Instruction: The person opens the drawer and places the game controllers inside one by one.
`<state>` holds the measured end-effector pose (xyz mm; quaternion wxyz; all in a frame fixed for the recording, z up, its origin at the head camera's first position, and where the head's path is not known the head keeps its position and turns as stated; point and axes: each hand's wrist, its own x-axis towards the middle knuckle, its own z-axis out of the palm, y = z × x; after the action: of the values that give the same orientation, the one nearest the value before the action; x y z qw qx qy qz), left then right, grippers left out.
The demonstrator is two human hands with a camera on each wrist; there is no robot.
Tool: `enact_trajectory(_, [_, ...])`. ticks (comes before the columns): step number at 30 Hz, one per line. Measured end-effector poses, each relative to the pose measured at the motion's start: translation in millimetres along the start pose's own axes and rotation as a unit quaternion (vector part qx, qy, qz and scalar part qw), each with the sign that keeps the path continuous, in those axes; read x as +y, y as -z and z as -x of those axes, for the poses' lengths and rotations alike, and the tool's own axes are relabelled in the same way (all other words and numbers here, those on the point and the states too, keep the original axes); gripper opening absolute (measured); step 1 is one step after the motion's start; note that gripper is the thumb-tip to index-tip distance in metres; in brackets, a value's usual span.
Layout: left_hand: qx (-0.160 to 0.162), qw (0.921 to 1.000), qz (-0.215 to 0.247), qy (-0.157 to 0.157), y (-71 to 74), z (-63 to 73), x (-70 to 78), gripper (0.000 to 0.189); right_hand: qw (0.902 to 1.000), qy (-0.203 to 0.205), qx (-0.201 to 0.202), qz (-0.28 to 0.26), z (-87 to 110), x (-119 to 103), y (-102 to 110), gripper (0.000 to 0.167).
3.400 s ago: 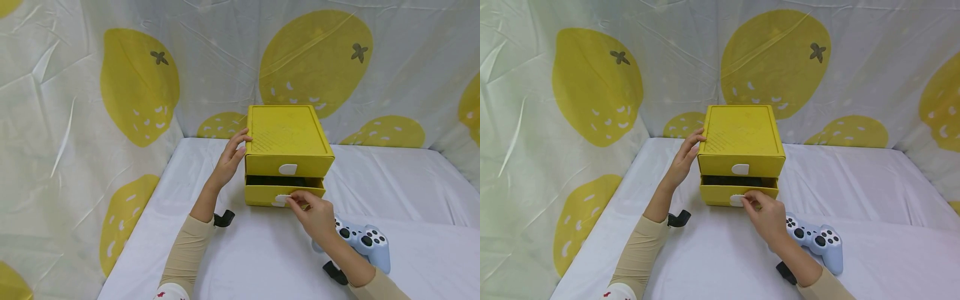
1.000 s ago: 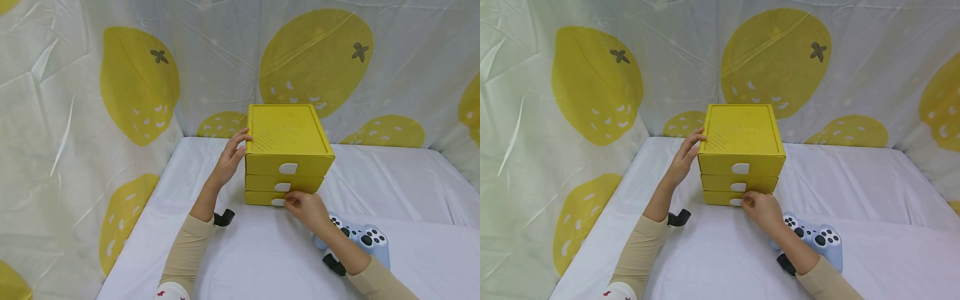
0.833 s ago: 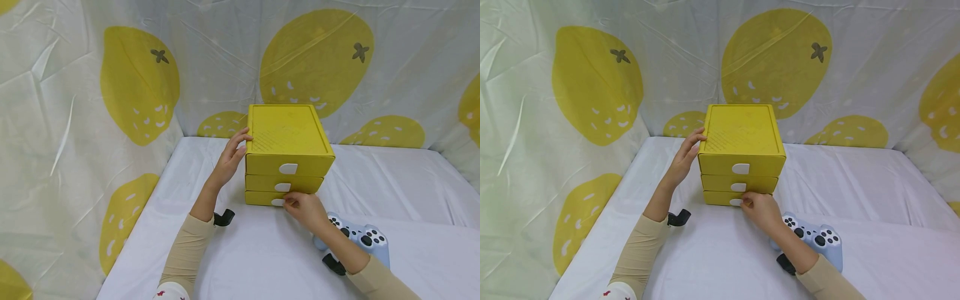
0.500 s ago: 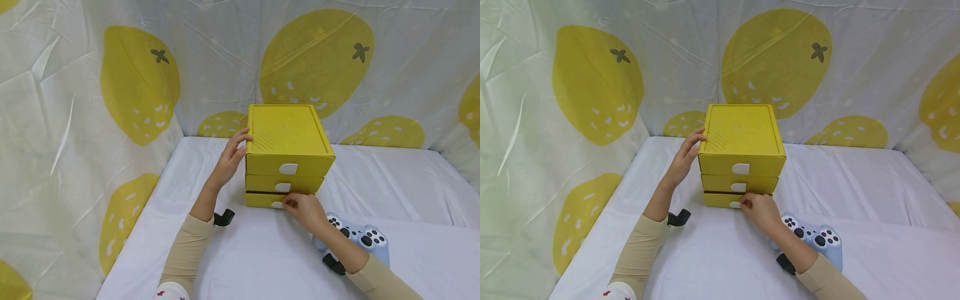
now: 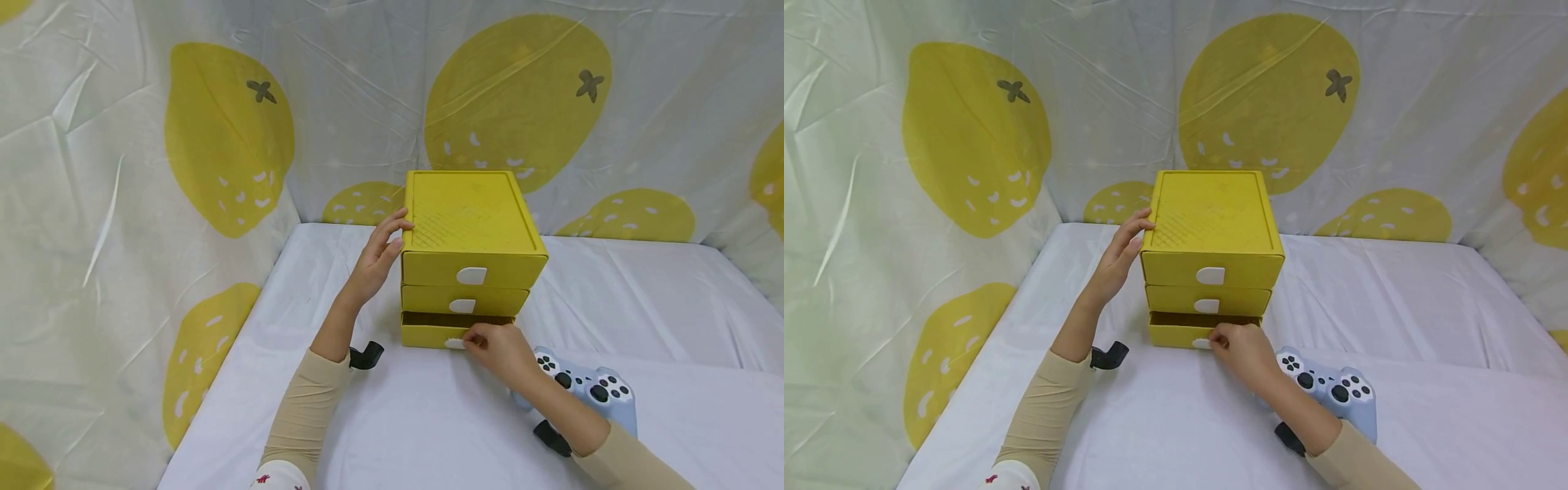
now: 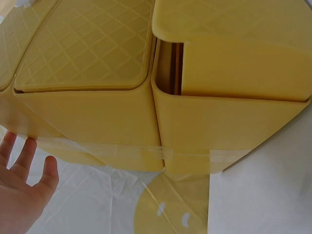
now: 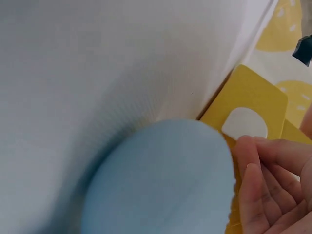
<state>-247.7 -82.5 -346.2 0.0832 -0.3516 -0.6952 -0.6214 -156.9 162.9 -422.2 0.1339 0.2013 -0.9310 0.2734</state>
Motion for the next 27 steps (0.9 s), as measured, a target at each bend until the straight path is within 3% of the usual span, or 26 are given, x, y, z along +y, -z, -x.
enact_trajectory(4, [0.002, 1.0, 0.005, -0.005, 0.5, -1.8, -16.1, 0.031, 1.0, -0.003, -0.006, -0.001, 5.0, -3.0, 2.3, 0.011])
enact_trajectory(9, [0.004, 0.9998, 0.006, -0.019, 1.1, -1.5, -21.7, 0.032, 0.9995, -0.017, -0.026, -0.007, 11.6, -8.4, 7.0, 0.01])
enact_trajectory(14, [0.009, 0.9998, 0.0, -0.017, 1.2, -0.8, -22.8, 0.051, 0.9976, -0.042, -0.054, -0.013, 17.5, -13.3, 10.7, 0.01])
enact_trajectory(21, [-0.001, 1.0, 0.003, 0.003, -0.7, 2.0, 15.6, 0.03, 0.9973, -0.044, -0.057, -0.013, 26.5, -19.7, 13.6, 0.011])
enact_trajectory(27, [-0.003, 1.0, 0.005, -0.005, -1.0, 2.3, 15.5, 0.03, 0.9988, -0.017, -0.043, -0.013, 34.7, -22.0, 14.8, 0.01])
